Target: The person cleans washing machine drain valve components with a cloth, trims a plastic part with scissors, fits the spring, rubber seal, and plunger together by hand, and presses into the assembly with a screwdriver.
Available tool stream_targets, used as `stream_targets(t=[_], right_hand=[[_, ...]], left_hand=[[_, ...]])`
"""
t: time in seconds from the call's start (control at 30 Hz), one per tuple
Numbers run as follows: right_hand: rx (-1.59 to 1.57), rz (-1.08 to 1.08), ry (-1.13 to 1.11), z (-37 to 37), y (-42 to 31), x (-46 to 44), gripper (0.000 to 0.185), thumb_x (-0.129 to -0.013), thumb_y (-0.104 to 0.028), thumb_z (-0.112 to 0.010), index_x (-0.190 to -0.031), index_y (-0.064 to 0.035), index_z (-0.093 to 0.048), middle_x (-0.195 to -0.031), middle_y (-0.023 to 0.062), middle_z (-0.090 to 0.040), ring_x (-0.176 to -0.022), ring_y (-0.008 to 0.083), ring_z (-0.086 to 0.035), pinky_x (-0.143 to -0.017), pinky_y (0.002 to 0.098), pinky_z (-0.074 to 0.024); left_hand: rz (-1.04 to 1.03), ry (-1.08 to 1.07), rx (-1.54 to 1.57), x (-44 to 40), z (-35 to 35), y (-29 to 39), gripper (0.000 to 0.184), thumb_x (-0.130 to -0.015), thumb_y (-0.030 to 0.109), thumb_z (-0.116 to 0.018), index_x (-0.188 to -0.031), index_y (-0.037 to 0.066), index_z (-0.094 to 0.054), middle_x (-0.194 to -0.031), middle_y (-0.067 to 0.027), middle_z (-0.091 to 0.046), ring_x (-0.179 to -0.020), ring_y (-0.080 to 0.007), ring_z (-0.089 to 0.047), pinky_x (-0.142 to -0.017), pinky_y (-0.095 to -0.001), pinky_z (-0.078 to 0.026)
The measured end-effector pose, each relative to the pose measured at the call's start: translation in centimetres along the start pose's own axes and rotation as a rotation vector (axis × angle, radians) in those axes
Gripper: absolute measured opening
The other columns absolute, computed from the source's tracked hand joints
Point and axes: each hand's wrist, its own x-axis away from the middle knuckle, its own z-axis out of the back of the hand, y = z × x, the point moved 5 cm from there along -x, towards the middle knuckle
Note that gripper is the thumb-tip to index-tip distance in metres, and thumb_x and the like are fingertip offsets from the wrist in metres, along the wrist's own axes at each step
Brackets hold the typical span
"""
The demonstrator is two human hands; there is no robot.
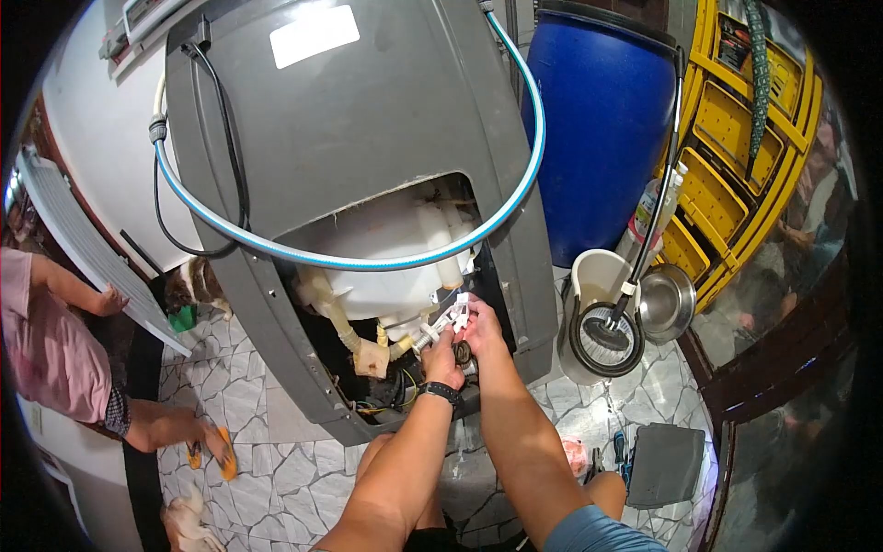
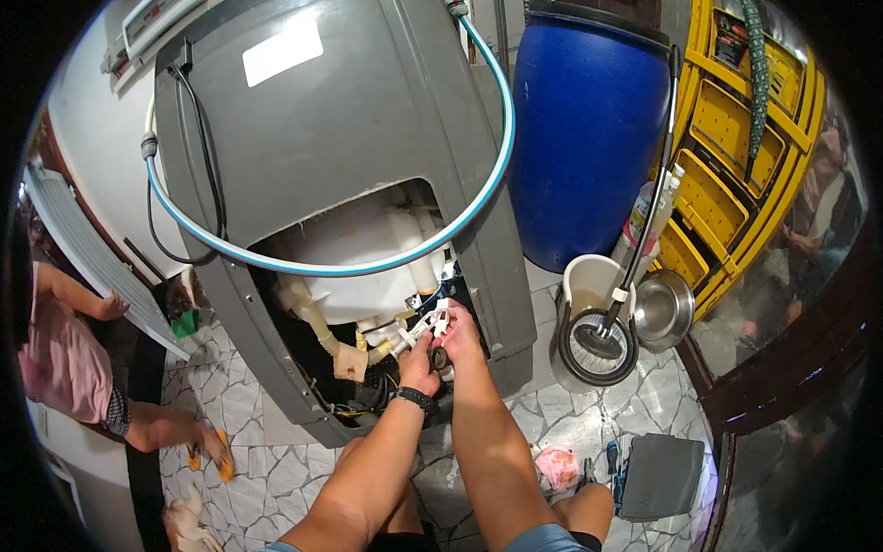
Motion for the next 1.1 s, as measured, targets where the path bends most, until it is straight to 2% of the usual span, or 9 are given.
stream_targets(t=[0.1, 0.27, 0.33, 0.4, 0.6, 0.77, 0.87, 0.93, 1.1], right_hand=[[0.033, -0.016, 0.018, 0.2, 0.0, -0.4, 0.035, -0.096, -0.016, -0.048, -0.128, -0.0074, -0.060, -0.108, 0.0155, -0.070, -0.094, 0.0294, -0.068, -0.076, 0.0447, -0.0578], [0.053, -0.032, -0.029, 0.6, 0.2, -1.1, 0.036, -0.097, -0.017, -0.047, -0.129, -0.0072, -0.059, -0.104, 0.0148, -0.070, -0.089, 0.0283, -0.069, -0.066, 0.0419, -0.0565], [0.054, -0.049, -0.056, 0.1, 0.1, -0.7, 0.037, -0.097, -0.018, -0.047, -0.130, -0.0073, -0.058, -0.102, 0.0140, -0.071, -0.087, 0.0271, -0.069, -0.063, 0.0409, -0.0558], [0.075, -0.021, -0.009, 0.2, 0.1, -0.6, 0.034, -0.095, -0.013, -0.050, -0.128, -0.0075, -0.059, -0.099, 0.0123, -0.070, -0.085, 0.0244, -0.069, -0.060, 0.0392, -0.0544], [0.175, 0.051, -0.006, -0.4, 0.1, 0.3, 0.036, -0.092, 0.000, -0.058, -0.127, -0.0062, -0.057, -0.105, 0.0116, -0.068, -0.084, 0.0229, -0.068, -0.066, 0.0350, -0.0547], [0.211, 0.077, 0.035, -0.5, -0.1, 0.4, 0.031, -0.093, -0.001, -0.057, -0.124, -0.0065, -0.059, -0.105, 0.0121, -0.067, -0.085, 0.0202, -0.067, -0.065, 0.0339, -0.0539], [0.243, 0.063, 0.041, -0.5, -0.3, 0.6, 0.031, -0.089, 0.002, -0.057, -0.118, -0.0084, -0.062, -0.098, 0.0089, -0.066, -0.077, 0.0193, -0.063, -0.065, 0.0333, -0.0552], [0.217, 0.051, 0.124, -0.8, -0.5, 1.6, 0.026, -0.090, -0.001, -0.059, -0.115, -0.0096, -0.064, -0.096, 0.0074, -0.065, -0.077, 0.0178, -0.060, -0.067, 0.0308, -0.0532], [0.147, 0.018, 0.134, -0.9, -0.3, 1.7, 0.019, -0.092, -0.005, -0.061, -0.110, -0.0093, -0.066, -0.095, 0.0070, -0.066, -0.081, 0.0176, -0.061, -0.070, 0.0317, -0.0539]], left_hand=[[-0.003, 0.013, -0.012, -0.1, 0.1, -0.3, 0.030, -0.094, 0.007, -0.073, -0.121, 0.001, -0.062, -0.111, -0.0098, -0.071, -0.093, -0.0204, -0.071, -0.077, -0.0346, -0.058], [0.011, 0.051, -0.029, 0.4, -0.3, -0.3, 0.034, -0.092, 0.007, -0.072, -0.124, 0.001, -0.060, -0.115, -0.0106, -0.070, -0.097, -0.0213, -0.070, -0.079, -0.0351, -0.057], [-0.082, 0.059, -0.007, 0.3, -0.2, 0.0, 0.036, -0.090, 0.004, -0.069, -0.124, 0.000, -0.058, -0.116, -0.0115, -0.068, -0.098, -0.0223, -0.069, -0.080, -0.0357, -0.058], [-0.066, 0.070, 0.008, 0.1, -0.2, -0.2, 0.037, -0.090, 0.003, -0.068, -0.125, -0.001, -0.057, -0.116, -0.0120, -0.068, -0.098, -0.0227, -0.069, -0.080, -0.0361, -0.058], [-0.060, 0.114, -0.021, 1.1, -0.8, 1.0, 0.039, -0.091, 0.000, -0.064, -0.128, 0.000, -0.054, -0.114, -0.0116, -0.067, -0.096, -0.0234, -0.069, -0.079, -0.0358, -0.059], [-0.047, 0.104, -0.017, 1.8, -1.1, 1.6, 0.037, -0.092, -0.002, -0.062, -0.128, 0.004, -0.057, -0.114, -0.0094, -0.068, -0.095, -0.0228, -0.070, -0.077, -0.0348, -0.060], [-0.058, 0.064, -0.035, 2.4, -1.6, 2.2, 0.036, -0.091, -0.001, -0.062, -0.127, -0.003, -0.054, -0.116, -0.0137, -0.066, -0.093, -0.0228, -0.070, -0.079, -0.0354, -0.060], [-0.056, 0.070, -0.017, 2.0, -1.4, 1.9, 0.035, -0.094, -0.002, -0.061, -0.128, 0.004, -0.057, -0.115, -0.0096, -0.068, -0.093, -0.0224, -0.070, -0.075, -0.0342, -0.060], [-0.070, 0.071, -0.023, 1.0, -0.7, 1.7, 0.032, -0.095, -0.003, -0.059, -0.127, 0.002, -0.058, -0.114, -0.0114, -0.068, -0.092, -0.0224, -0.070, -0.074, -0.0328, -0.061]])
